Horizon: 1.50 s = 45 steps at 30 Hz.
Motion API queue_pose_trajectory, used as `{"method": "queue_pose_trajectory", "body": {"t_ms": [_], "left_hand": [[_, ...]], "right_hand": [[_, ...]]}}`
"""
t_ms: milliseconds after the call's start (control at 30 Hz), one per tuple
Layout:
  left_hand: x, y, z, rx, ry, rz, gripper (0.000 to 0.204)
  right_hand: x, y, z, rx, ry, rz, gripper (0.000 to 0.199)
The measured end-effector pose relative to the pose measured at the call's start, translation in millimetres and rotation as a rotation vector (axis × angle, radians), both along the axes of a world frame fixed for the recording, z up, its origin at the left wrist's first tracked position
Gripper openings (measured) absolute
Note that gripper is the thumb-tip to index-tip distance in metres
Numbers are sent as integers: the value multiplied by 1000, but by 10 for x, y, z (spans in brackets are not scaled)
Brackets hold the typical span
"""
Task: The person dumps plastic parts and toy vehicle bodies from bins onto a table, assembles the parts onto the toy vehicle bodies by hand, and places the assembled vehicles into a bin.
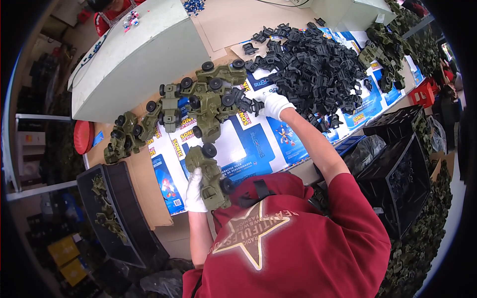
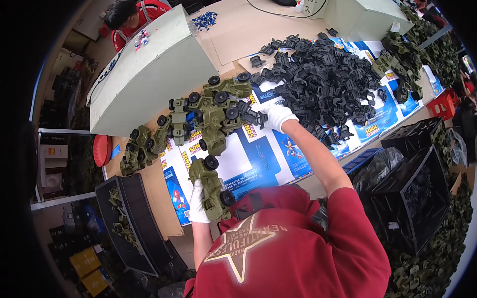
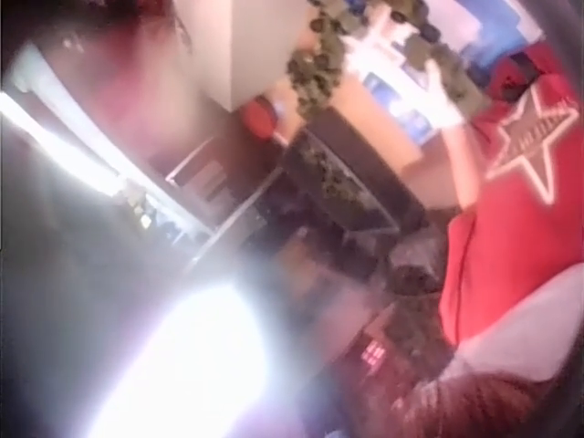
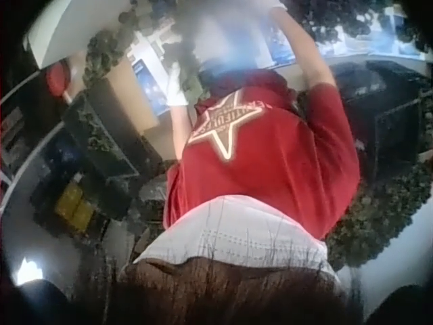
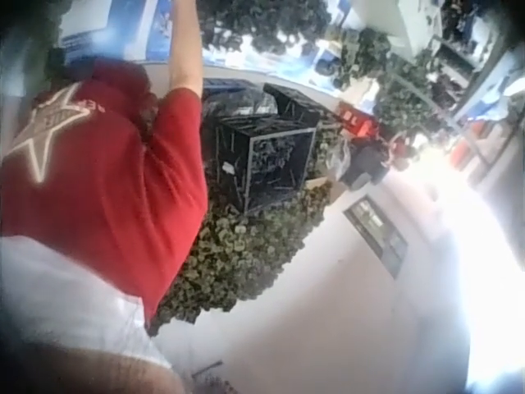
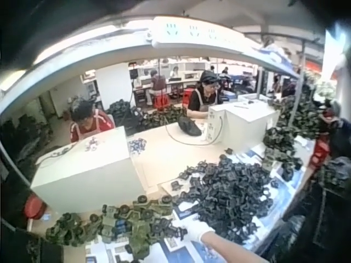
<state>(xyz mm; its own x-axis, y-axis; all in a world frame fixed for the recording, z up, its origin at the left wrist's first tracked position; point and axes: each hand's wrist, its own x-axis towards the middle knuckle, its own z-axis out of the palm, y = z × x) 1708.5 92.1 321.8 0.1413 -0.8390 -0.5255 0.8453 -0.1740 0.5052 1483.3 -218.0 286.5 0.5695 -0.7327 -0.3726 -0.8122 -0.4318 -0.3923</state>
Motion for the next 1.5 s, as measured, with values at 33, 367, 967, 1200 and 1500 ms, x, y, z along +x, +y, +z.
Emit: {"method": "queue_pose_trajectory", "body": {"t_ms": [33,367,967,1200,1500], "left_hand": [[-10,13,28,-20,20,-18,56],[-42,-83,283,-24,-108,-93,57],[11,-436,536,-93,-89,-439,63],[-13,-445,547,-112,-159,-482,71],[-14,-415,421,-108,-195,-460,71]], "right_hand": [[33,-9,49,71,47,22,61],[176,253,-139,-521,-173,-119,38],[263,890,766,1299,-979,46,62],[315,1026,554,1243,-1068,-66,50],[353,1095,529,1316,-1126,-80,51]]}}
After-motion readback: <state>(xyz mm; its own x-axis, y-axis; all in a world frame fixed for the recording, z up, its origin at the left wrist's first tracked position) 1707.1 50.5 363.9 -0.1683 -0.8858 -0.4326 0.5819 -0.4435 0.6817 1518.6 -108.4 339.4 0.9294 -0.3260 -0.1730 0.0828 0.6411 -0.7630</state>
